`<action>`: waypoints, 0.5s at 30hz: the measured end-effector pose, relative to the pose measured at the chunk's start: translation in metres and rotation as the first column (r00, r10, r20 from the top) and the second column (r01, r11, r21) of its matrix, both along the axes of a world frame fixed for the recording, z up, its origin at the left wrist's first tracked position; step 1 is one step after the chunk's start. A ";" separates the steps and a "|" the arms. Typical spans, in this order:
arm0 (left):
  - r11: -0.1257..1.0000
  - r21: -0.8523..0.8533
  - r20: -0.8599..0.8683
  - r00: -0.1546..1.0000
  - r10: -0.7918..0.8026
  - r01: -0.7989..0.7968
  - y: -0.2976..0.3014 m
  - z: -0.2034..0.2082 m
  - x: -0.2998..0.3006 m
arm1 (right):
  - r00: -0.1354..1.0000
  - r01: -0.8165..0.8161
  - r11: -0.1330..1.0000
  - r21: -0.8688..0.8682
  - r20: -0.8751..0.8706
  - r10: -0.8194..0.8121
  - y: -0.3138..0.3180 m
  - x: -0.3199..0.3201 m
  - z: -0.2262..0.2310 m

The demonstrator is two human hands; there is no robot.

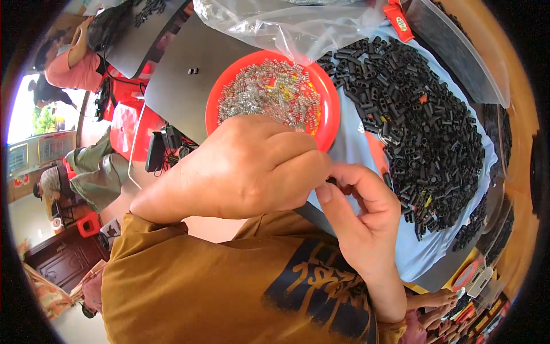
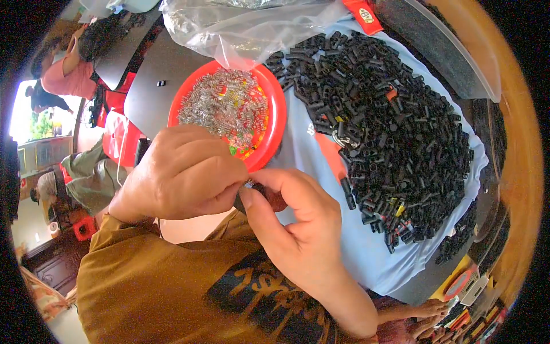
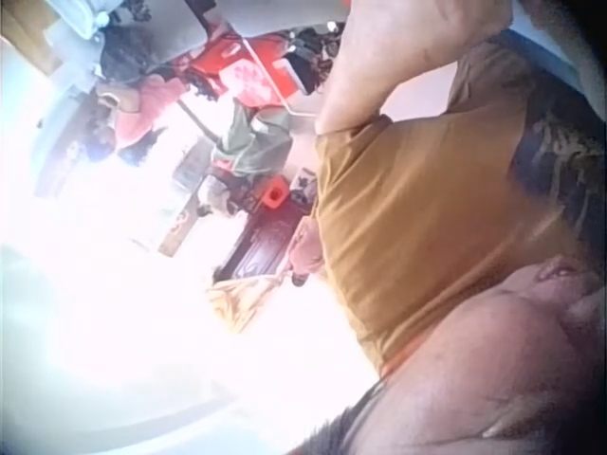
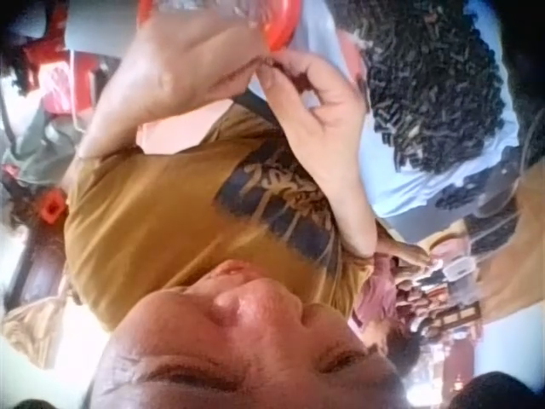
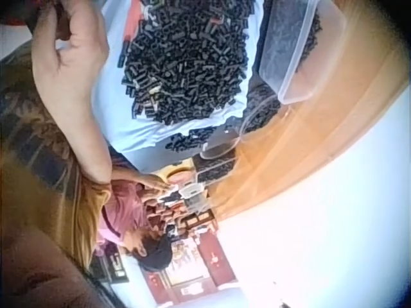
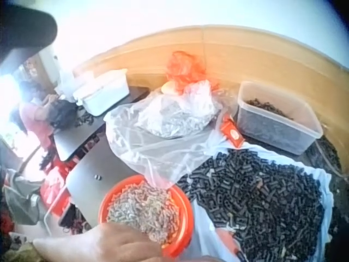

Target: The person assembles plastic cord locks by hand, picking up small metal springs from a plate and plastic components from the table, then fitting the springs and inner buttons into the cord lock housings.

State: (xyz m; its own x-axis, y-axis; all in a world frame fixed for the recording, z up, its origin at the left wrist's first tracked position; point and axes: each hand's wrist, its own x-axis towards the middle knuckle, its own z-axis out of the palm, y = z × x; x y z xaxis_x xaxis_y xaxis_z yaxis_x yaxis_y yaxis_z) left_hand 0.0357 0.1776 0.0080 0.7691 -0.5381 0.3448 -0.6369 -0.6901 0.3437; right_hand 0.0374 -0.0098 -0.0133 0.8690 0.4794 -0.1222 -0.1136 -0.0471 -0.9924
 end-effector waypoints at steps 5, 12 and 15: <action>0.997 -0.025 0.001 0.998 -0.069 0.069 -0.002 0.002 -0.002 | 0.998 0.050 0.997 0.064 -0.036 -0.048 -0.004 -0.005 -0.003; 0.950 -0.308 -0.118 0.990 -0.080 0.040 -0.020 -0.002 -0.008 | 0.972 0.138 0.964 0.226 -0.218 -0.088 -0.017 -0.014 0.001; 0.910 -0.415 -0.201 0.974 -0.109 0.016 -0.030 -0.003 -0.012 | 0.972 0.168 0.942 0.292 -0.206 -0.110 -0.026 -0.021 -0.001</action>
State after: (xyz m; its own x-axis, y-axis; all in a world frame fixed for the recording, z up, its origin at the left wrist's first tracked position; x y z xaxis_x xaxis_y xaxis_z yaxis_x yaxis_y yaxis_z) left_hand 0.0239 0.1472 0.0052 0.8187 -0.4350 0.3750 -0.5529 -0.4206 0.7193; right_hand 0.0161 -0.0355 -0.0144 0.9058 0.3949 -0.1533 -0.2790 0.2839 -0.9174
